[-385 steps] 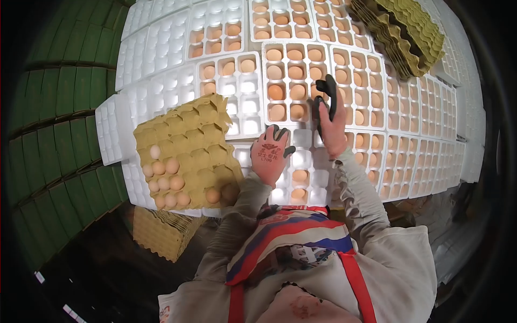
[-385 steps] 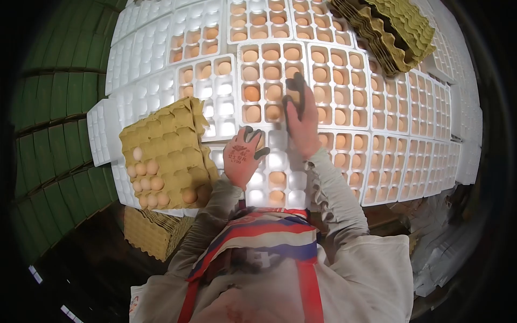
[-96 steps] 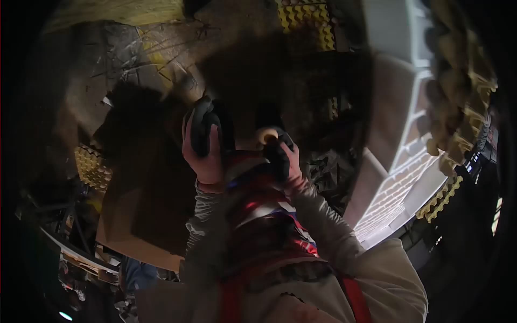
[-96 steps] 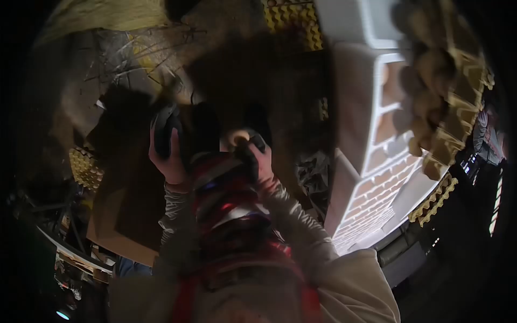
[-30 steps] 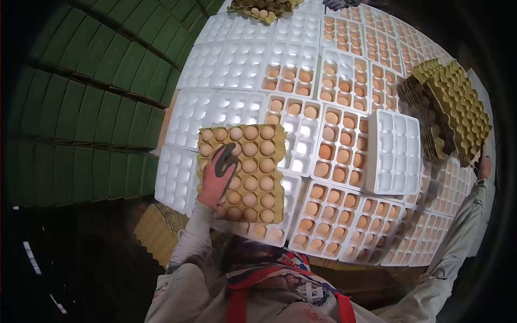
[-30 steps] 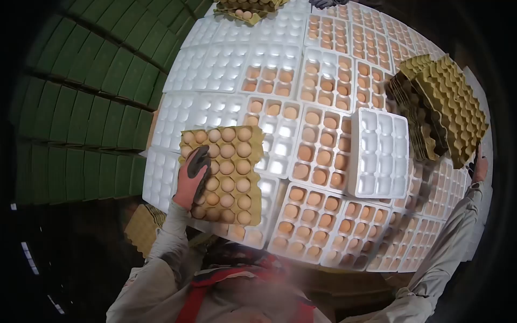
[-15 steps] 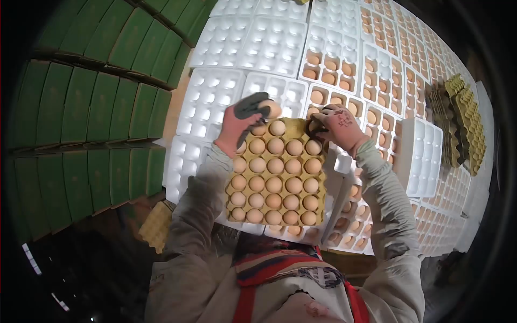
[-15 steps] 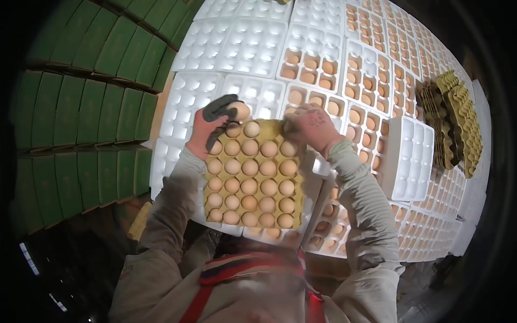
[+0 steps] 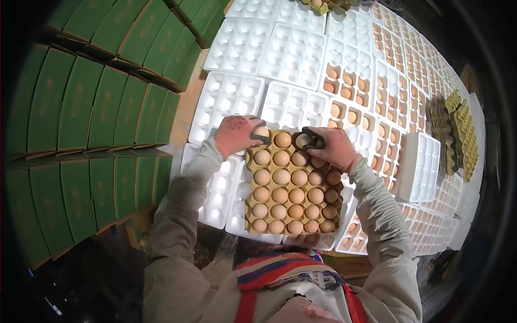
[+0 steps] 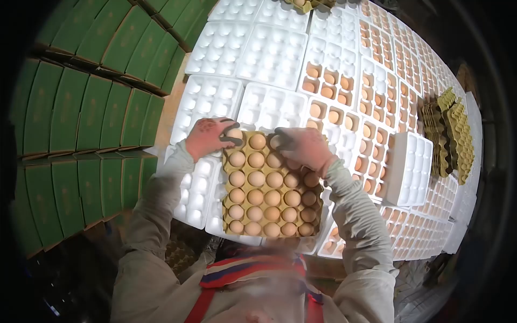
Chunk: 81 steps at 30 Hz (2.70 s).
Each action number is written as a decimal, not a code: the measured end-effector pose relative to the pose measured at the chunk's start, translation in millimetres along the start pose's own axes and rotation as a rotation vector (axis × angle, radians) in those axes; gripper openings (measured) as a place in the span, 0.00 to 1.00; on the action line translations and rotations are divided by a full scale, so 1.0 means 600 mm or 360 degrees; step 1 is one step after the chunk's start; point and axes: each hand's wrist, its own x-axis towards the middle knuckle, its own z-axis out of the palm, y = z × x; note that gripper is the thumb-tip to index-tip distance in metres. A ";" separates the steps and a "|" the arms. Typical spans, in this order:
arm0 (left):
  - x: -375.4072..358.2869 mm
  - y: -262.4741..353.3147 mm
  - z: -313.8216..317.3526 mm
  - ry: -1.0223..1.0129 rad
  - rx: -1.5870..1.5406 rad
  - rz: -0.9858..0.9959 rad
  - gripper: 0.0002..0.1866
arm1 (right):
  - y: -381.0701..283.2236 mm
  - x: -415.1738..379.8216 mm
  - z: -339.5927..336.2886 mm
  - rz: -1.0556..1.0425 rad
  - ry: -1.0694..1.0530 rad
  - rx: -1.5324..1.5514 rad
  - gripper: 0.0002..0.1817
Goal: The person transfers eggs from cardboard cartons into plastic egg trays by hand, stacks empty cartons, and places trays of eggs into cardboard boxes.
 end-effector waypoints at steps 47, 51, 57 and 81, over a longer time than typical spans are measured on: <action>0.242 0.012 0.018 0.0554 0.0041 0.0724 0.27 | 0.048 0.014 -0.036 0.0046 0.0866 0.0799 0.21; 0.054 0.120 0.044 -0.0400 0.0524 0.0570 0.46 | 0.023 -0.074 0.023 -0.0172 0.0087 -0.0606 0.30; -0.025 0.109 0.091 -0.0170 0.0757 0.0414 0.39 | 0.039 -0.105 0.044 -0.0358 0.0548 -0.0069 0.32; -0.002 0.195 0.080 -0.0123 -0.1099 -0.0161 0.28 | 0.042 -0.167 0.054 0.0072 0.0096 -0.1028 0.11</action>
